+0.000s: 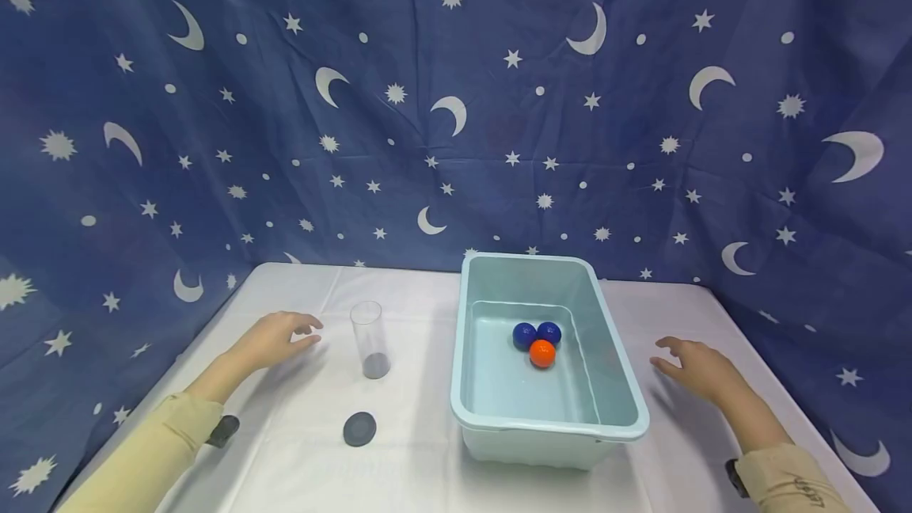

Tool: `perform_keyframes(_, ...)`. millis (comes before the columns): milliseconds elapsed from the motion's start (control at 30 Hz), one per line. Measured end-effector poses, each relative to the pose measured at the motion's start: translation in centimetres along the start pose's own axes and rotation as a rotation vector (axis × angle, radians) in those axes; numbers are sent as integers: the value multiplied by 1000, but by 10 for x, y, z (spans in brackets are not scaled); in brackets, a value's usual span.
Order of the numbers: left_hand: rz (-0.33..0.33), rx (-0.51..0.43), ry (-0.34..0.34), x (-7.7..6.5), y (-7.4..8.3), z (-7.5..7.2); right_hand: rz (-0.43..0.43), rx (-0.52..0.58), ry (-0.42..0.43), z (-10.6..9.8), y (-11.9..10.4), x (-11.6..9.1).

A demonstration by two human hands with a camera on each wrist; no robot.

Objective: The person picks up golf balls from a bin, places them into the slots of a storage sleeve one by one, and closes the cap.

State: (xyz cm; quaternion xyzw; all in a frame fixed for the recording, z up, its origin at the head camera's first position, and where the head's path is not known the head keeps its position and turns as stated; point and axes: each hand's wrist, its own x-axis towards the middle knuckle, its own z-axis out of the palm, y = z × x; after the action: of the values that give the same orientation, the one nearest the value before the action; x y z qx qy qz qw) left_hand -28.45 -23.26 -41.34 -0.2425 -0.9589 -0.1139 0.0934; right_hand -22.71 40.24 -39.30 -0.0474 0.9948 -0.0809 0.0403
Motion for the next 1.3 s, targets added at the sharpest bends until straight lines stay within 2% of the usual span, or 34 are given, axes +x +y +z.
perform_keyframes(300,32,-43,-26,3,7,3,-5,50,3,1,-2,0)
perform_keyframes(467,32,-84,-26,6,10,7,-9,113,90,1,-2,-3)
perform_keyframes(633,42,-123,-13,8,14,10,31,200,180,0,-4,-7)
perform_keyframes(867,46,-238,15,8,19,14,61,278,214,4,-4,-8)
perform_keyframes(967,44,-301,19,8,22,16,57,322,247,19,17,4)
perform_keyframes(1167,3,-428,32,8,30,19,73,341,400,76,92,52)
perform_keyframes(1233,-4,-458,38,8,32,21,54,372,415,86,109,62)
perform_keyframes(1300,-18,-490,38,7,34,22,48,419,404,89,116,66)
